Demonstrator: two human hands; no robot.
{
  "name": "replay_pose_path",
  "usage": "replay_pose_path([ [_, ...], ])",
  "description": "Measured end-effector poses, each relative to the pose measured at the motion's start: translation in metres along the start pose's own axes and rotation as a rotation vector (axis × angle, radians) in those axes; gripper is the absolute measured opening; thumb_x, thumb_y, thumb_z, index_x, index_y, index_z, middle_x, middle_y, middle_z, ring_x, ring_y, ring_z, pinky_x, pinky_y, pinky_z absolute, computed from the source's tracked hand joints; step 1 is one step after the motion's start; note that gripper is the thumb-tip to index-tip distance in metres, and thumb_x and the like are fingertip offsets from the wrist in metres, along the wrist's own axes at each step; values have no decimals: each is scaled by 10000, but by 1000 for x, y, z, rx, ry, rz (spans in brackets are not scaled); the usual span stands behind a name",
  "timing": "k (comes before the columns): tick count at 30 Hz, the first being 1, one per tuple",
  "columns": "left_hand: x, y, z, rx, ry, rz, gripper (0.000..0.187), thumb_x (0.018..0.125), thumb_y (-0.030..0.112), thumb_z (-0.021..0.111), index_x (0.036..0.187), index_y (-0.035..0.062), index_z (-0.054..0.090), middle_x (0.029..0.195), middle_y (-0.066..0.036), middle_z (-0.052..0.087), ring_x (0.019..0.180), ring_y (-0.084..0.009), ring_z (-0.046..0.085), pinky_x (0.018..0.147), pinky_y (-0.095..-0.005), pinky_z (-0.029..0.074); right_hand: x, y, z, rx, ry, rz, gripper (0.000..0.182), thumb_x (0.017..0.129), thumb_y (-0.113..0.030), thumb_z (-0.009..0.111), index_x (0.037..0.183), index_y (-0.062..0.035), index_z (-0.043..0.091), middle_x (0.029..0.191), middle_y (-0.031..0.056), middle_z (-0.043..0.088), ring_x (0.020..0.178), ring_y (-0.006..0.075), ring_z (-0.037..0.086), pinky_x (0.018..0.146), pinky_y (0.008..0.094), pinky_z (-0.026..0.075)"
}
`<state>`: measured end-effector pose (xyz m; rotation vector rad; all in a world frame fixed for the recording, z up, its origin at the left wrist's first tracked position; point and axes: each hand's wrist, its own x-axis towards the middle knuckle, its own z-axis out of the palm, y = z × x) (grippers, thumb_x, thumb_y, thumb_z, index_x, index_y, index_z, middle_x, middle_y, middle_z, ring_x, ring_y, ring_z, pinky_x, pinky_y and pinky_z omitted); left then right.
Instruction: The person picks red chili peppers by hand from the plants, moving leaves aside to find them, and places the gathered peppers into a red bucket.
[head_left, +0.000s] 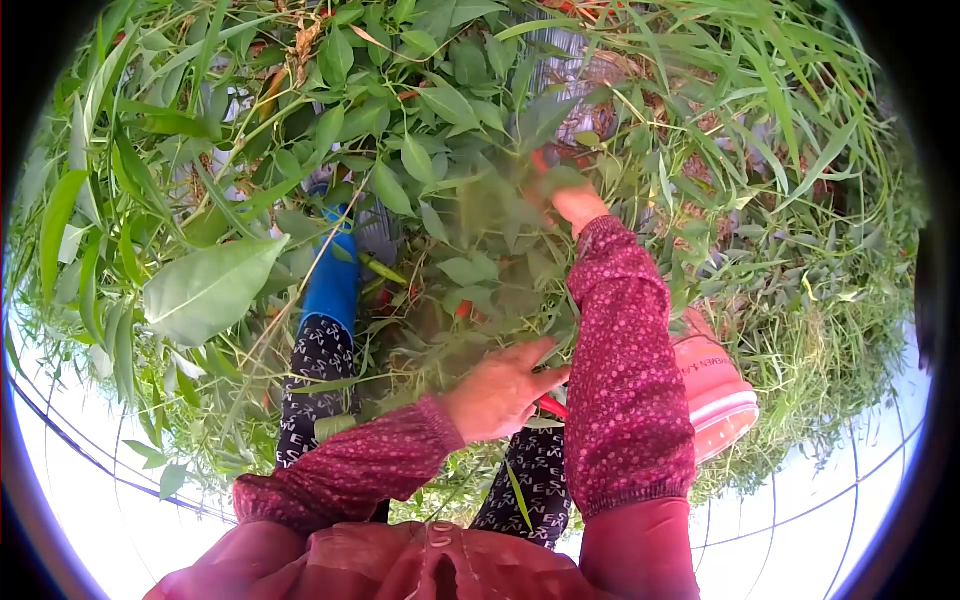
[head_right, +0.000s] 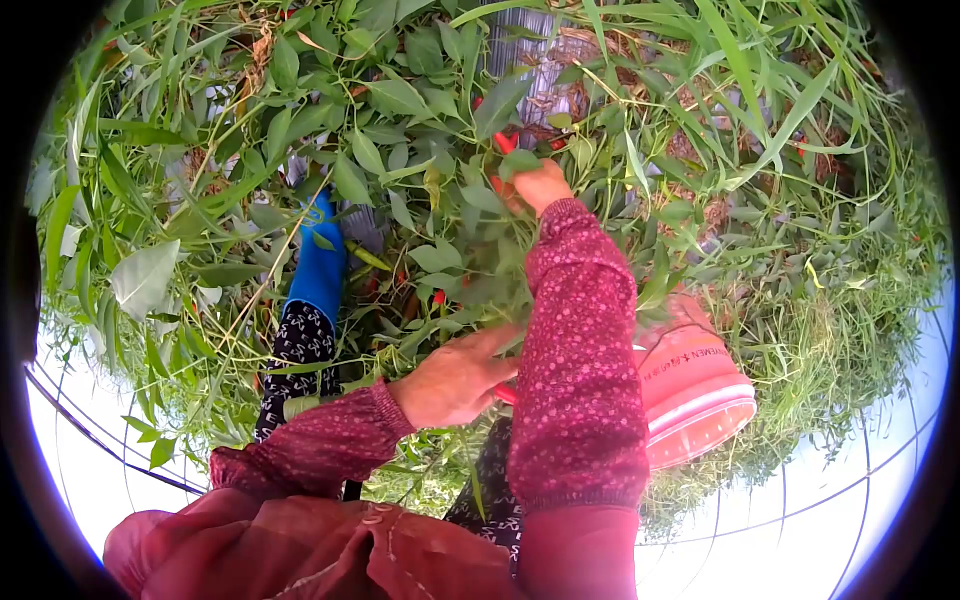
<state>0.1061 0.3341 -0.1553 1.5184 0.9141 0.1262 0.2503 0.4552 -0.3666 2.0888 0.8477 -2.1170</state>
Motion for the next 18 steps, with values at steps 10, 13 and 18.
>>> replay_pose_path([
  [10, -1, 2, -6, -14, -62, -76, 509, 690, 120, 645, 1179, 98, 507, 1131, -179, 504, 972, -316, 546, 782, -393, 474, -40, -40, 0, 322, -153, 174, 220, 824, -260, 609, 895, -52, 606, 794, 27, 608, 663, 123, 534, 541, 271, 403],
  [13, -1, 3, -6, -39, -66, -93, 496, 679, 111, 654, 1155, 87, 516, 1111, -187, 517, 975, -326, 549, 794, -399, 475, -54, -38, -2, 517, -159, 81, 204, 839, -212, 585, 969, -55, 600, 877, 29, 615, 760, 129, 547, 646, 272, 433],
  [18, -4, 2, -4, -66, -66, -88, 473, 682, 99, 633, 1144, 95, 532, 1068, -173, 531, 956, -324, 552, 780, -400, 474, -91, -38, 3, 680, 7, -176, 252, 828, -150, 587, 1058, -47, 577, 971, 19, 611, 890, 127, 552, 821, 275, 417],
])
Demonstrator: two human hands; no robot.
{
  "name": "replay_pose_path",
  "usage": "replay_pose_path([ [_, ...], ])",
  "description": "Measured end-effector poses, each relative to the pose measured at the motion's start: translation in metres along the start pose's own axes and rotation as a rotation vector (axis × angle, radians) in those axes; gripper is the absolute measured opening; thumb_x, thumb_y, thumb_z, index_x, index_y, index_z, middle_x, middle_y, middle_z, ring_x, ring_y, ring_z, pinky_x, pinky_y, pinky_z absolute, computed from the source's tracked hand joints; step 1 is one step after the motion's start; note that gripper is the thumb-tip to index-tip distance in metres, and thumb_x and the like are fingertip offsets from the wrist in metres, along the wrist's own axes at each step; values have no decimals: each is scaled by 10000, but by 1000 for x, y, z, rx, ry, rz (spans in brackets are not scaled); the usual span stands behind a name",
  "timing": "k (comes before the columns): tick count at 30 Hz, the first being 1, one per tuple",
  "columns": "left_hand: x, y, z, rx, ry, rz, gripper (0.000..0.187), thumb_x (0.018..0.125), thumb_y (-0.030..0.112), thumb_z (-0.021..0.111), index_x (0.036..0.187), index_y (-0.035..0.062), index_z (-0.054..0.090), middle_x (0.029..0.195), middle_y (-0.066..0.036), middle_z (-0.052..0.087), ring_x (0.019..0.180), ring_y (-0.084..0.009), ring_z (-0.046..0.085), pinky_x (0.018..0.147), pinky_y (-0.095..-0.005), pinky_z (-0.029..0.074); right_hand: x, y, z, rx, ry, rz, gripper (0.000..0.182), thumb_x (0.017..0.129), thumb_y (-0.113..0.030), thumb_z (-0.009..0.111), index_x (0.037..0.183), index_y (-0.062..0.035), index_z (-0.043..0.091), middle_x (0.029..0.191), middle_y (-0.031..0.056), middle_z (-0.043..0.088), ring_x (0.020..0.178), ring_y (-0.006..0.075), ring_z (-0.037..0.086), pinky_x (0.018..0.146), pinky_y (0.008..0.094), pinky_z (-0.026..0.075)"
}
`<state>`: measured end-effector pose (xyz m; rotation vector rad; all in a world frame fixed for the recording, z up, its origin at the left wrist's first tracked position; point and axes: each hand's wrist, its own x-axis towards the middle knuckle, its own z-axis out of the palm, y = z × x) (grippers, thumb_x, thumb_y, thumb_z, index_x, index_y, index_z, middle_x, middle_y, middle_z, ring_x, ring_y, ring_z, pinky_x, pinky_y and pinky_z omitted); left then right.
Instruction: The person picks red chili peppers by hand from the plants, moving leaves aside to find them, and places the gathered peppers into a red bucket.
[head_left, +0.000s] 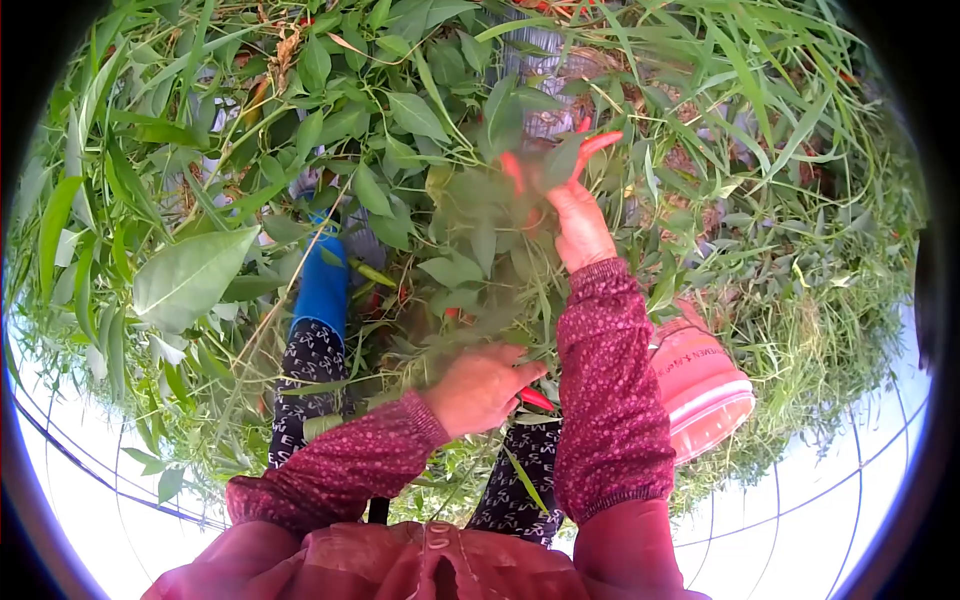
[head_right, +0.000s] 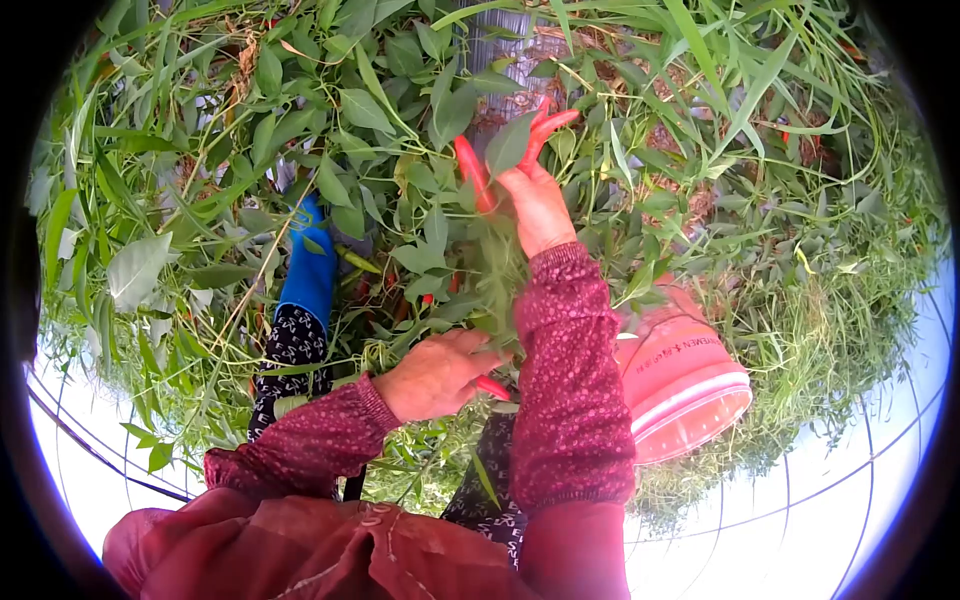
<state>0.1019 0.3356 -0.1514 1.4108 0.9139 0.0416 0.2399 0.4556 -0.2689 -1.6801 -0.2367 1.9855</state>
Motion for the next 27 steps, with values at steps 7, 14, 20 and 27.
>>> replay_pose_path([
  [7, 1, -7, -16, 54, -30, -124, 301, 681, 88, 620, 981, 96, 587, 892, -114, 539, 853, -311, 558, 703, -407, 466, -70, 12, 13, 189, 182, -267, 188, 829, -74, 595, 1013, -51, 565, 1002, 33, 588, 908, 136, 544, 818, 294, 449],
  [14, 13, -2, -34, -81, 326, -396, 244, 778, 83, 590, 1020, 74, 557, 851, -116, 627, 684, -291, 601, 569, -316, 466, -80, 44, 10, 354, 203, -242, 168, 837, -53, 570, 998, -60, 521, 1019, 36, 577, 862, 105, 502, 809, 270, 402],
  [20, 30, -15, -28, -541, 892, -383, 149, 855, 39, 545, 1002, 27, 523, 847, -10, 589, 714, -58, 512, 611, -214, 447, -90, 44, 13, 400, 204, -281, 154, 832, -53, 575, 982, -46, 543, 1027, 37, 580, 877, 108, 513, 831, 277, 403],
  [27, 27, -4, -24, -871, 643, -358, 217, 838, -9, 557, 1050, 28, 582, 889, 14, 600, 765, -61, 528, 711, -215, 453, -105, 55, 0, 99, 28, -333, 269, 807, 12, 556, 1073, -17, 525, 1083, 72, 531, 967, 159, 519, 866, 291, 415],
])
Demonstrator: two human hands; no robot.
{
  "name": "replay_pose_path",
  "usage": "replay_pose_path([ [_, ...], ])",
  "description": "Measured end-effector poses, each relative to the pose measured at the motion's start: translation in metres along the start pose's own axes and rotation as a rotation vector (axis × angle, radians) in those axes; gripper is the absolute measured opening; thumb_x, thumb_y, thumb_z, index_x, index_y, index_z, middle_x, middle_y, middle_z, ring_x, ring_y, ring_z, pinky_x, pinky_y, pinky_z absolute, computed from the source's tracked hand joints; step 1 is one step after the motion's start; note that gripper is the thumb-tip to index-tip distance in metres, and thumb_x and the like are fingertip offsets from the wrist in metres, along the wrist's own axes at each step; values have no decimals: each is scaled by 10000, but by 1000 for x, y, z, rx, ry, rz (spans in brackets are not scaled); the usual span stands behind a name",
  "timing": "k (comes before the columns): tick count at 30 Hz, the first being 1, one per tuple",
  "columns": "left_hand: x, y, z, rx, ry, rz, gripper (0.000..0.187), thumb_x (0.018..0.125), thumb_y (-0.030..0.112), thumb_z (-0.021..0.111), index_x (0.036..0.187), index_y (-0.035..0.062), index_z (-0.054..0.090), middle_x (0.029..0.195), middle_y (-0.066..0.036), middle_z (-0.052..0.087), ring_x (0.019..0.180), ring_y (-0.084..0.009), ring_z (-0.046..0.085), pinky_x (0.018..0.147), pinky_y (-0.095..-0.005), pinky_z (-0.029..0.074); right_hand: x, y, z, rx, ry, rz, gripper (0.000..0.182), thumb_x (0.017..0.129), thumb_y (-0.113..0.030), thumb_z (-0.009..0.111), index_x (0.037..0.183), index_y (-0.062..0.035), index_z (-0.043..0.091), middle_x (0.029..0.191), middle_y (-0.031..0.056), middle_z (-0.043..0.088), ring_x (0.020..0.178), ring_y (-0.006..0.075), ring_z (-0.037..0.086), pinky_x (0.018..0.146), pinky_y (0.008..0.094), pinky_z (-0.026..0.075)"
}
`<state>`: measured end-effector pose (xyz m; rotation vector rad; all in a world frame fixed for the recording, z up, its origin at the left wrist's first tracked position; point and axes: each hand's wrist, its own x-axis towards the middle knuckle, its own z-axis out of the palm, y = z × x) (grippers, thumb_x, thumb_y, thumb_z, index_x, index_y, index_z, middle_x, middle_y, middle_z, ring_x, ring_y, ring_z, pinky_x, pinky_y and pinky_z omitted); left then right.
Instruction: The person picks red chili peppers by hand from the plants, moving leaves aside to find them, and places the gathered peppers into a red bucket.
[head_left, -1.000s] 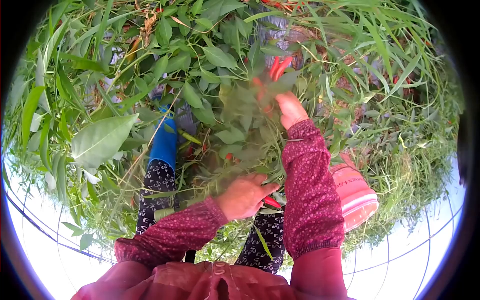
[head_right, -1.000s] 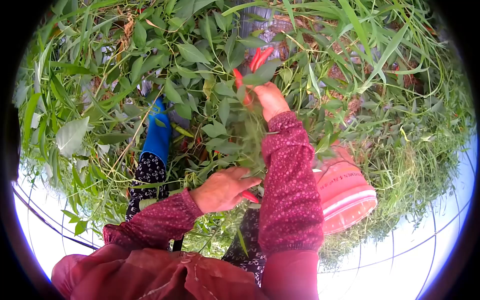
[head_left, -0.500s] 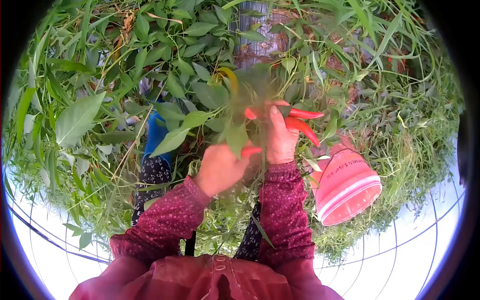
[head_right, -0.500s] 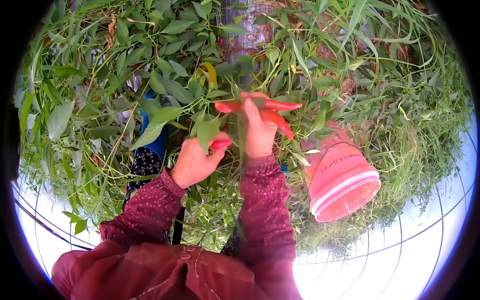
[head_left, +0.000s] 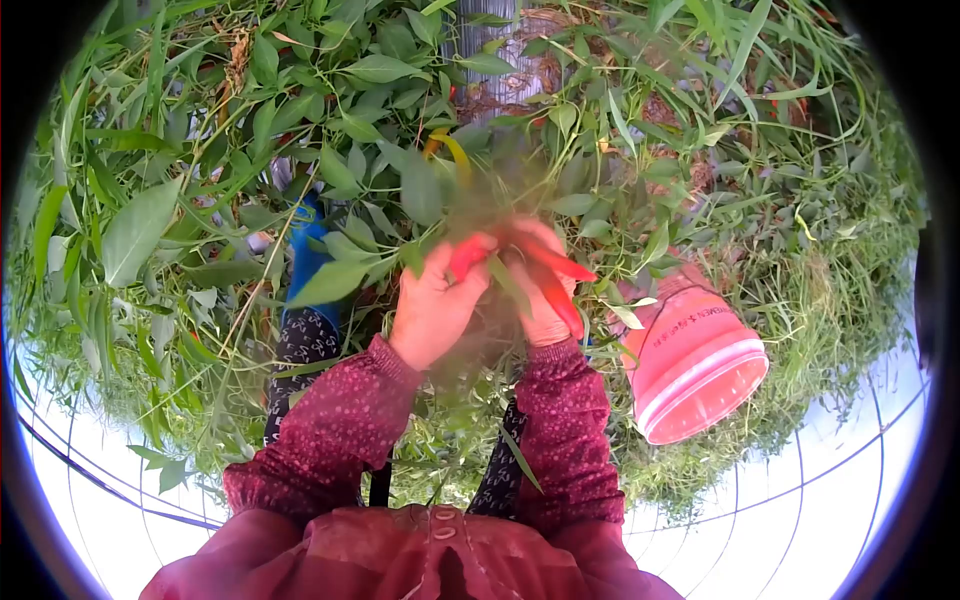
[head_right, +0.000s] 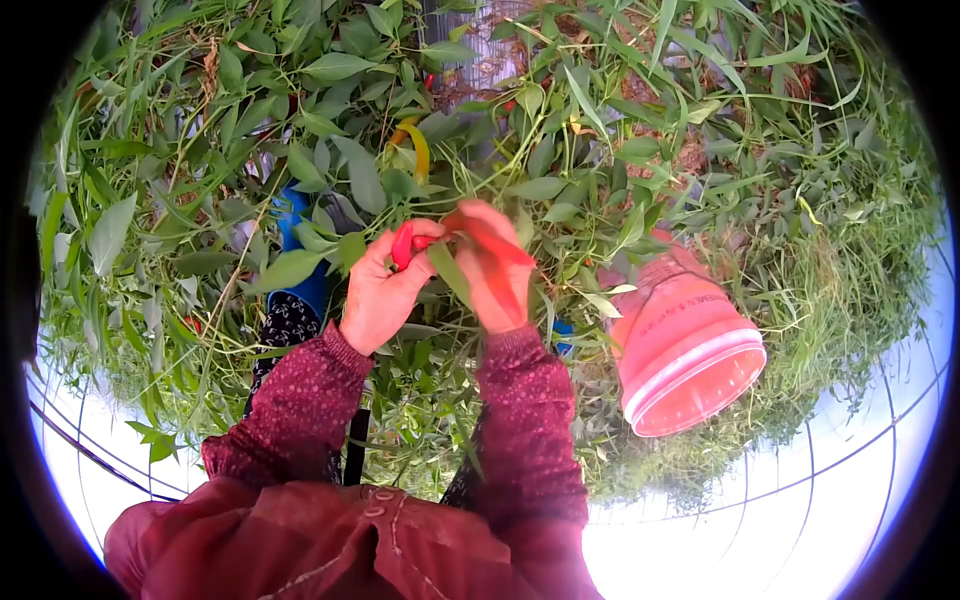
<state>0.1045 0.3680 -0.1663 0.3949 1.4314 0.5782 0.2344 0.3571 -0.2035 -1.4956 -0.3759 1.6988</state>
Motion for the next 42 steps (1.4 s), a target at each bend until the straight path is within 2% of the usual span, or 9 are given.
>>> replay_pose_path([
  [7, 1, 9, -9, 534, -41, 394, 324, 714, 35, 643, 1036, 45, 606, 980, -134, 640, 862, -229, 636, 742, -288, 491, 2, 4, 8, 21, -82, 5, 336, 740, 75, 555, 1055, -37, 523, 1124, 79, 471, 1003, 197, 508, 887, 277, 399],
  [9, -1, 18, -12, 484, -126, 348, 340, 738, -7, 612, 1075, 29, 585, 986, -95, 633, 884, -174, 612, 788, -276, 473, -8, -3, 14, -613, -6, -333, 301, 739, 60, 556, 1019, -47, 532, 1093, 73, 491, 978, 200, 518, 870, 276, 406],
  [15, 1, 29, -22, 45, -495, -9, 426, 806, 94, 656, 1199, 4, 517, 1043, -35, 595, 874, -92, 553, 812, -248, 457, -57, 2, 19, 658, 174, 215, 188, 733, 6, 596, 898, -49, 525, 938, 93, 559, 906, 174, 553, 782, 298, 451],
  [17, 1, 47, -24, -82, -467, -196, 412, 820, 139, 649, 1192, 11, 528, 1024, -31, 601, 805, -74, 536, 760, -221, 457, -78, 2, 26, -704, 20, -209, 242, 708, 27, 643, 906, -52, 530, 910, 101, 577, 865, 195, 567, 748, 293, 466],
  [21, 2, 34, -26, -17, -245, -45, 358, 871, 241, 577, 1149, 16, 553, 901, -30, 614, 735, -75, 536, 621, -218, 436, -85, 1, 27, -408, 67, -287, 335, 653, 45, 689, 930, -53, 530, 997, 122, 572, 878, 221, 565, 747, 289, 466],
  [26, 1, 38, -33, -130, -111, 45, 308, 887, 216, 512, 1092, -8, 569, 1050, -138, 597, 990, -212, 566, 826, -359, 459, -80, -41, 5, -197, -215, -207, 272, 689, -36, 678, 905, -46, 513, 1126, 147, 538, 1015, 231, 491, 864, 345, 396],
  [29, 1, 38, -36, -90, -388, 10, 349, 888, 238, 536, 1172, 38, 559, 1011, -2, 630, 725, -31, 541, 573, -178, 403, -81, -49, 21, 77, -185, 86, 297, 692, -13, 678, 930, -41, 503, 1116, 124, 528, 1001, 180, 491, 840, 319, 412],
  [32, 0, 37, -18, 401, -552, 418, 305, 881, 229, 498, 1084, 27, 602, 1164, -131, 548, 1191, -290, 403, 1004, -409, 286, -82, -43, 28, 216, -115, 273, 309, 723, 12, 659, 984, -30, 498, 1062, 66, 512, 947, 122, 500, 808, 279, 431],
  [42, 1, 37, -12, 451, -359, 359, 298, 876, 203, 518, 1070, -20, 561, 1086, -151, 562, 981, -300, 548, 894, -346, 403, -72, -40, 8, 395, 39, 312, 581, 664, -139, 676, 1181, -41, 430, 969, 108, 585, 871, 247, 580, 790, 375, 460],
])
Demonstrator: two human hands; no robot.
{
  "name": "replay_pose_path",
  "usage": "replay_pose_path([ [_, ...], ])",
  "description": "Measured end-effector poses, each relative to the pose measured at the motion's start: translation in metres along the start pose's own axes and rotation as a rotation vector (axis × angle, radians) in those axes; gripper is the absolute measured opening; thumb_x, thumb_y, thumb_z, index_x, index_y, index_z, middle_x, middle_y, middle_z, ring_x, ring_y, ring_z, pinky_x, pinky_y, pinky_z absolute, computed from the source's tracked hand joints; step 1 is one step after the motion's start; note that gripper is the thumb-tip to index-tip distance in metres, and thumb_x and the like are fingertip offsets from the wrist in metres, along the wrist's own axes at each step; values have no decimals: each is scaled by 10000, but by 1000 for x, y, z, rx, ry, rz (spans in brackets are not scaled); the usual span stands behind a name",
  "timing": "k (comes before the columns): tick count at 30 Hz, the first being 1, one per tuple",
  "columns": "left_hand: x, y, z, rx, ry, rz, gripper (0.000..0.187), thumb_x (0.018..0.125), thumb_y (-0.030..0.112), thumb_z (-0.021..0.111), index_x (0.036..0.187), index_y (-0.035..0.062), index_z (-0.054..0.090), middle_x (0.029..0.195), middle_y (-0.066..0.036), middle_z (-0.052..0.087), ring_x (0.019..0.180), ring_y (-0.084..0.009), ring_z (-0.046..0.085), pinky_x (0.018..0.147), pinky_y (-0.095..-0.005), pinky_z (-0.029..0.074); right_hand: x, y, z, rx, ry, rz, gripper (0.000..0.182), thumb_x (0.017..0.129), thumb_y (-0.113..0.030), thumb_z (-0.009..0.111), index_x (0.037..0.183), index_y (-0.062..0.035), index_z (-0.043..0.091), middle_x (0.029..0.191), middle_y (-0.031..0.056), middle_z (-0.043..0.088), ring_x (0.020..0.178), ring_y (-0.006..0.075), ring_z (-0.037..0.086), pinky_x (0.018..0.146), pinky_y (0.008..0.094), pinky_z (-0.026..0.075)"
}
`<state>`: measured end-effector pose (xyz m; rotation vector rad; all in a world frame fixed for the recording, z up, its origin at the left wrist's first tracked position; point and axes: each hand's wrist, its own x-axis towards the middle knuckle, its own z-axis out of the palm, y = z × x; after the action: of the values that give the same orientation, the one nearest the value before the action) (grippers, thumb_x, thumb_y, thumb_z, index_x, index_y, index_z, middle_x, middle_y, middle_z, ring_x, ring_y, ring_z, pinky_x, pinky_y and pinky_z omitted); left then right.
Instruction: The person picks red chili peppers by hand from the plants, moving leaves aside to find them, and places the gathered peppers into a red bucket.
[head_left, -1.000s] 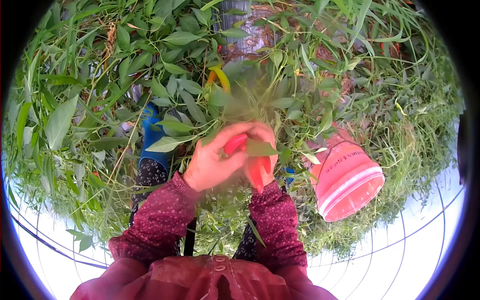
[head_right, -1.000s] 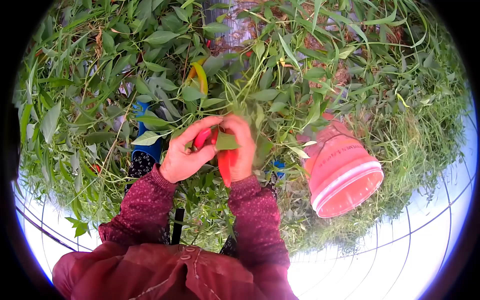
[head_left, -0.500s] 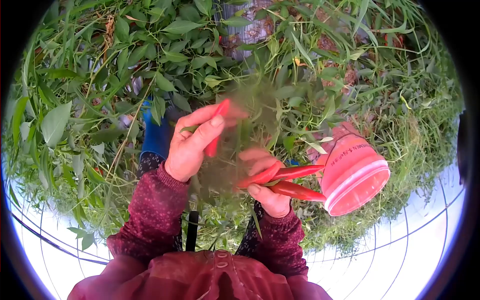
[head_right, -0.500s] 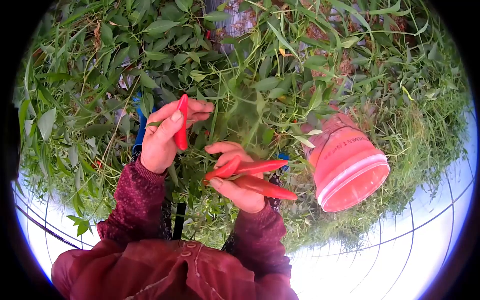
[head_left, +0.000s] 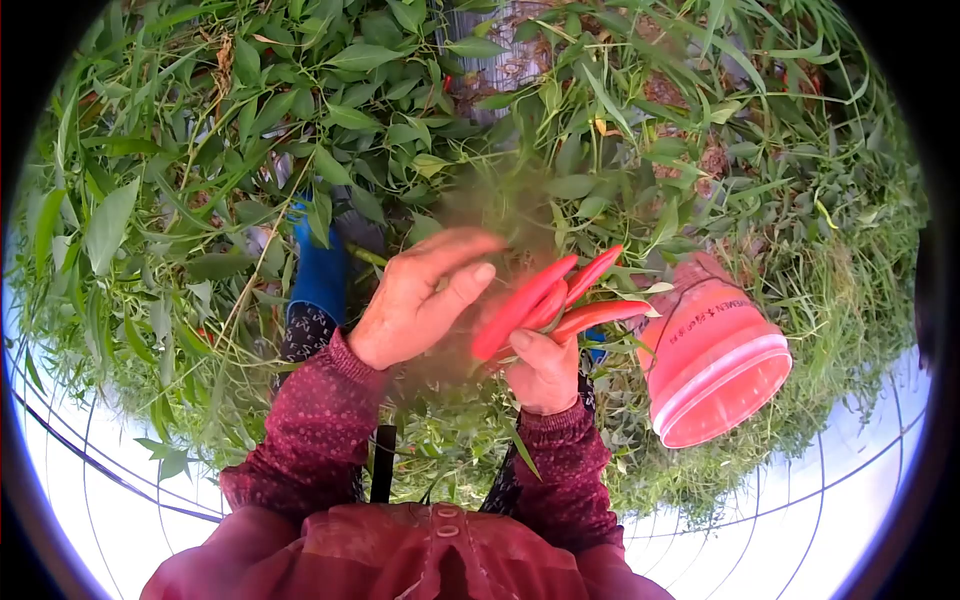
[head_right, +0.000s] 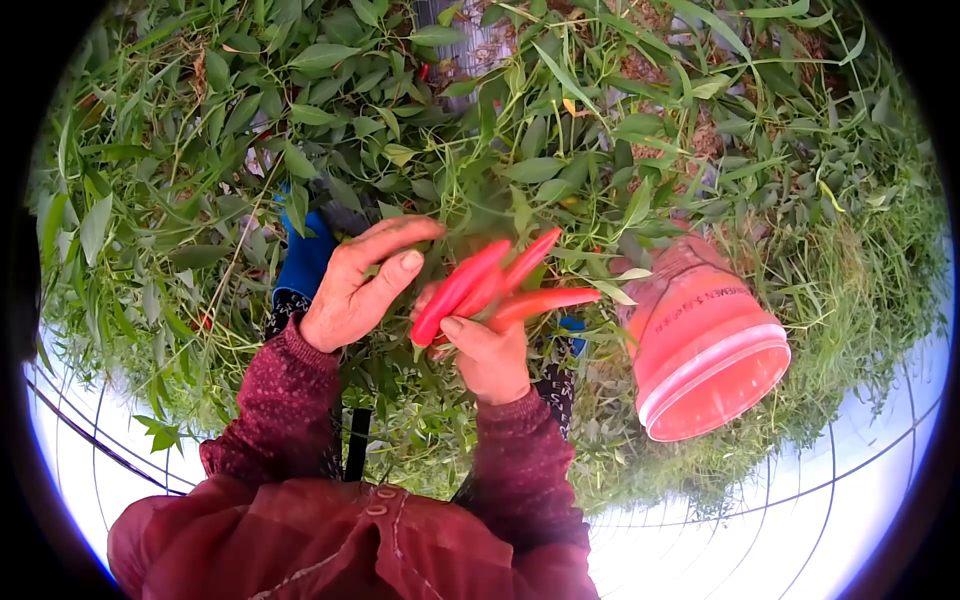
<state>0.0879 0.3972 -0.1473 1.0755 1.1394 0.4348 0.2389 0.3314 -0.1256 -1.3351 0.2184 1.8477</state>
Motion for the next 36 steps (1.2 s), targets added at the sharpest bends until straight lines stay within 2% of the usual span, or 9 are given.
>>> replay_pose_path([
  [2, 1, -1, 4, -99, 264, -69, 323, 831, 139, 593, 1112, -10, 533, 1094, -141, 567, 1006, -230, 547, 890, -321, 402, 5, -5, -23, 182, -214, -46, 574, 655, -160, 674, 1163, -57, 426, 936, 111, 587, 809, 240, 574, 729, 365, 455],
  [5, 40, 2, -4, 534, 292, 207, 408, 746, 132, 652, 1113, -2, 531, 1113, -158, 561, 1025, -299, 549, 900, -346, 421, 7, -9, -35, 395, -559, -132, 545, 642, -166, 662, 1121, -97, 412, 857, 109, 582, 681, 226, 546, 613, 336, 422],
  [11, 158, -28, 86, 982, -289, 438, 558, 788, 302, 593, 1266, 65, 428, 1307, -128, 430, 1248, -293, 355, 1053, -447, 242, 12, -5, -41, 635, -963, -115, 532, 573, -112, 706, 1053, -72, 478, 871, 163, 592, 805, 292, 576, 725, 425, 442],
  [15, 135, -51, 107, 1306, -566, 162, 580, 781, 355, 575, 1268, 79, 426, 1260, -162, 423, 1259, -313, 310, 1048, -552, 158, 8, -5, -51, 632, -871, -65, 556, 571, -124, 710, 1068, -51, 472, 878, 174, 588, 848, 299, 576, 766, 424, 463],
  [17, 125, -53, 92, 1258, -553, 203, 478, 735, 324, 588, 1136, 72, 530, 1199, -168, 439, 1237, -332, 323, 1014, -540, 238, 4, -4, -44, 607, -845, -158, 543, 615, -144, 660, 1109, -48, 455, 738, 136, 556, 583, 238, 523, 525, 352, 402],
  [20, 125, -59, 73, 1214, -543, 279, 425, 719, 313, 594, 1070, 74, 570, 1184, -158, 451, 1218, -330, 343, 995, -512, 285, -11, -18, -38, 495, -659, 135, 472, 603, -110, 711, 1021, -21, 512, 803, 139, 587, 735, 243, 575, 635, 353, 460],
  [23, 129, -37, 51, 1239, -581, 247, 376, 692, 306, 608, 980, 65, 608, 1142, -142, 487, 1188, -299, 391, 978, -498, 312, -5, -22, -44, 327, -777, 184, 528, 666, -65, 704, 1125, -50, 443, 963, 106, 572, 908, 203, 561, 796, 338, 455],
  [31, 139, -10, 23, 1467, -828, 430, 327, 738, 223, 587, 1057, 155, 606, 1266, -107, 440, 1275, -243, 316, 1044, -533, 192, -6, -24, -27, 263, -729, 363, 399, 711, -57, 659, 1067, -53, 480, 884, -9, 528, 798, 94, 498, 727, 265, 425],
  [36, 173, 12, 65, 1482, -1173, 470, 320, 711, 176, 619, 1002, 45, 622, 1291, -145, 427, 1253, -295, 344, 1066, -441, 242, -4, -22, -37, -522, -776, 145, 388, 713, -177, 608, 1081, -83, 530, 799, 55, 582, 726, 177, 555, 680, 314, 440],
])
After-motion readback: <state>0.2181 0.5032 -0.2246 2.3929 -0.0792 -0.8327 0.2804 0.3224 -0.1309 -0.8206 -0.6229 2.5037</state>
